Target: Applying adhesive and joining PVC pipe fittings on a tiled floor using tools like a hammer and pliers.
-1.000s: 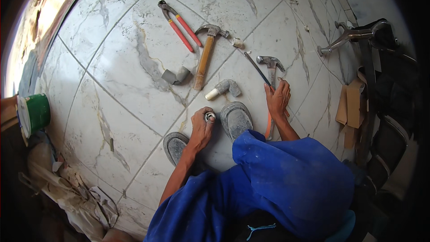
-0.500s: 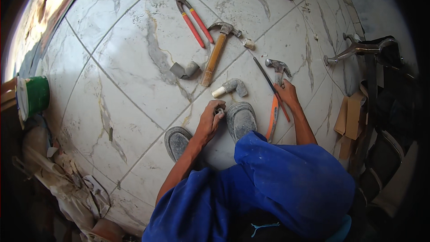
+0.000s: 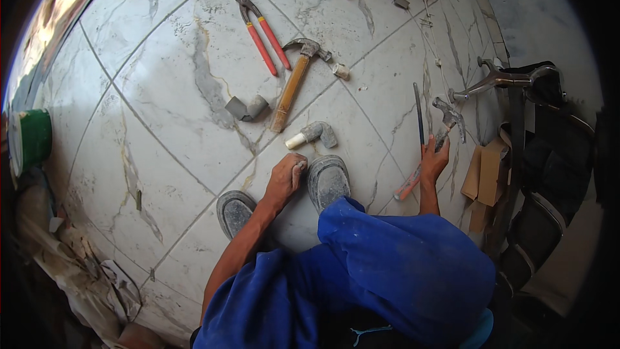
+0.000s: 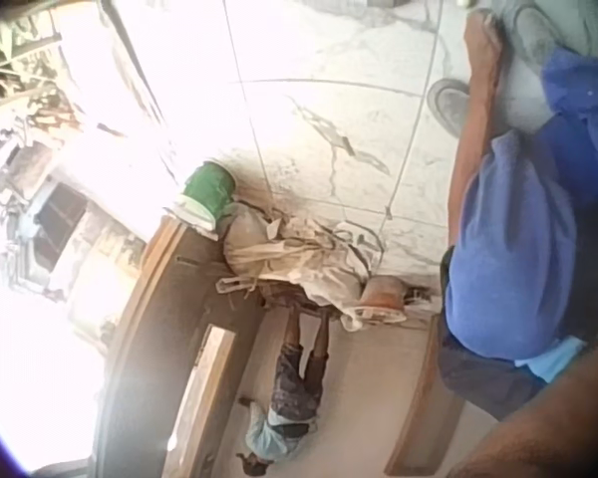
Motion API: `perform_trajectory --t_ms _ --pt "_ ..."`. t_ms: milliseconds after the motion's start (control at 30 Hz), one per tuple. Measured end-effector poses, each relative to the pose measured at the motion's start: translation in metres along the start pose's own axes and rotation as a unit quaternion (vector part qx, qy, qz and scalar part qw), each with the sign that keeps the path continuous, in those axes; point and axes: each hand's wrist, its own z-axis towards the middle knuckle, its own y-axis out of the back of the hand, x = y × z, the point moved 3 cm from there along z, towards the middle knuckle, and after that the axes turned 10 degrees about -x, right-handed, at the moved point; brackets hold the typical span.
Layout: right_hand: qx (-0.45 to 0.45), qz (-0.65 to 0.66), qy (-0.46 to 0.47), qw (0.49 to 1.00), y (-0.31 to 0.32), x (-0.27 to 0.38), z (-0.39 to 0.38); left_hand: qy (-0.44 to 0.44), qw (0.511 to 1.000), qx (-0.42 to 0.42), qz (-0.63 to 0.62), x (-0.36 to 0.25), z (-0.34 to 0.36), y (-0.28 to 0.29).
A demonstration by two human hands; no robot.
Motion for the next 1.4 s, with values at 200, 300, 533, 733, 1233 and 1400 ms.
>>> perform_trajectory --t_ms 200,300,533,733,1233,1400 --pt "0.059 0.040 -0.001 0.997 0.000 0.015 -0.014 0.017 0.999 0.026 0.034 -0.001 -0.002 0.005" --pt "0.026 0.040 0.023 0.999 0.010 0.039 -0.011 0.041 0.993 0.059 0.088 0.001 -0.001 0.002" --pt "0.270 0.175 0.022 0.946 0.027 0.134 -0.042 0.019 0.999 0.021 0.041 0.005 0.003 -0.002" --pt "0.491 -0.016 0.179 0.853 -0.008 0.160 -0.107 0.032 0.997 -0.041 0.049 0.018 0.005 -0.009" --pt "0.533 -0.039 0.244 0.809 -0.022 0.164 -0.106 -0.008 0.995 -0.086 0.047 0.007 0.004 -0.009" --pt "0.520 -0.027 0.229 0.823 -0.028 0.179 -0.100 -0.019 0.995 -0.094 0.042 0.015 0.000 -0.012"
